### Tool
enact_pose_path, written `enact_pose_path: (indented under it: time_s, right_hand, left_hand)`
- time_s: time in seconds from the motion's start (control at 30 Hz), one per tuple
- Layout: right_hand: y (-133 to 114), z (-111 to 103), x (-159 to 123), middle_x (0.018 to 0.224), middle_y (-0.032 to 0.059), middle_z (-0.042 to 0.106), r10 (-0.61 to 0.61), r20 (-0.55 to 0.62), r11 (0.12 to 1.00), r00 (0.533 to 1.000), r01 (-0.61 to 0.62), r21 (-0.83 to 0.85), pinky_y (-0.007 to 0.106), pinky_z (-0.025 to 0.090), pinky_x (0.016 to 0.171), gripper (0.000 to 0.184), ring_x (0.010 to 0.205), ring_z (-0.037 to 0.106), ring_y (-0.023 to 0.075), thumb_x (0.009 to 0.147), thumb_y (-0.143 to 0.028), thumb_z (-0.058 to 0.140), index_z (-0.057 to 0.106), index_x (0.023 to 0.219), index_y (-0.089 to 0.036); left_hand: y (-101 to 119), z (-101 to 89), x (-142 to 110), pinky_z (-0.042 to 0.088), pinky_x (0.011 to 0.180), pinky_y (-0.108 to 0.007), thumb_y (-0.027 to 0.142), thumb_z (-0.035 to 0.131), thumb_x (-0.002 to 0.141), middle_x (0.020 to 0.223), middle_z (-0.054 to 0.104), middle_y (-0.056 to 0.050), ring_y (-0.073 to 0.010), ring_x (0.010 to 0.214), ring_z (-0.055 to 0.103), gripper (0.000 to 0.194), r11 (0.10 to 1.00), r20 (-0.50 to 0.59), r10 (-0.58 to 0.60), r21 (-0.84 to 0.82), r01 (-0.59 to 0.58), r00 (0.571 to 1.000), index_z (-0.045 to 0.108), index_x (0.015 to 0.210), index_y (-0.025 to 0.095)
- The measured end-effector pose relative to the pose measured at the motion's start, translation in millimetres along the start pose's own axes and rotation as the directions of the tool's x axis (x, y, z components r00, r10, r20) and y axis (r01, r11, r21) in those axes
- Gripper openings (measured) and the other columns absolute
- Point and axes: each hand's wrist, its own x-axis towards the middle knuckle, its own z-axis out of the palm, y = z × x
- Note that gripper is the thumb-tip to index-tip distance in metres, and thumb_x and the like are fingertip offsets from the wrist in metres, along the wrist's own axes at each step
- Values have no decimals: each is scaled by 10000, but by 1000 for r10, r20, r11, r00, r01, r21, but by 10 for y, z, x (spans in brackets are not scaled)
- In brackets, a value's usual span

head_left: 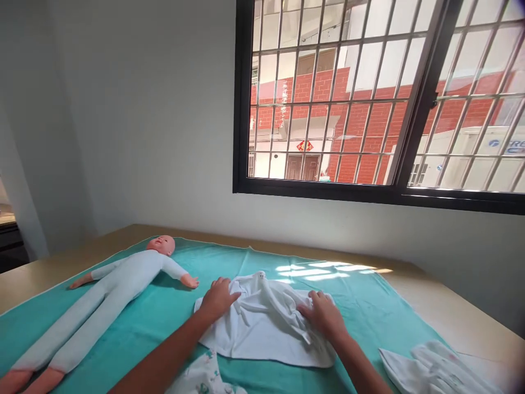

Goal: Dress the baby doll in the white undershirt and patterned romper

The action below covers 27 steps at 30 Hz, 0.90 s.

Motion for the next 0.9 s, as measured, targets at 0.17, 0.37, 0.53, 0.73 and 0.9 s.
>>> enact_pose_path:
  time_s: [0.17,0.37,0.53,0.73,0.9]
  right_hand:
    - [26,-63,32,770,77,636,-35,-24,967,999,40,253,359,399,777,159,825,588,263,777,-303,561,569,651,-205]
    - [-454,-330,-8,974,76,674,-13,-9,668,1000,16,744,327,488,711,507,852,629,227,951,-556,235,579,1083,-207]
    - [-1141,-738,-351,970,23,681,-377,264,24,888,-275,961,295,485,624,436,748,619,196,816,-506,648,584,1171,-261]
    - [-1609,-932,-807,1029,25,678,-525,308,6,793,-359,933,357,500,796,388,898,641,230,754,-257,733,597,1117,-243]
    - [-1773,-472,-1275,1079,40,651,-604,411,230,683,-344,910,424,466,911,386,1005,615,255,741,-198,648,598,1121,-239]
  left_hand:
    - [279,27,207,416,767,-348,255,625,709,911,672,-116,-321,987,599,88,985,-54,-174,-19,173,983,589,712,174]
    - [862,-357,-99,405,716,-289,280,458,840,828,609,-36,-202,828,572,142,975,-281,-82,-224,18,956,523,749,191]
    - [1484,-759,-684,483,741,-258,482,461,892,953,663,-27,-178,872,614,331,803,-159,228,-527,-278,961,610,988,202]
    - [1267,-1266,-1452,466,973,-339,441,579,860,1321,567,-31,-232,1148,572,443,759,-193,238,-575,-307,952,533,1271,285]
    - [598,-1213,-2160,484,933,-343,398,615,803,1194,672,-27,-267,1094,614,474,894,23,-81,-441,83,996,560,1255,263]
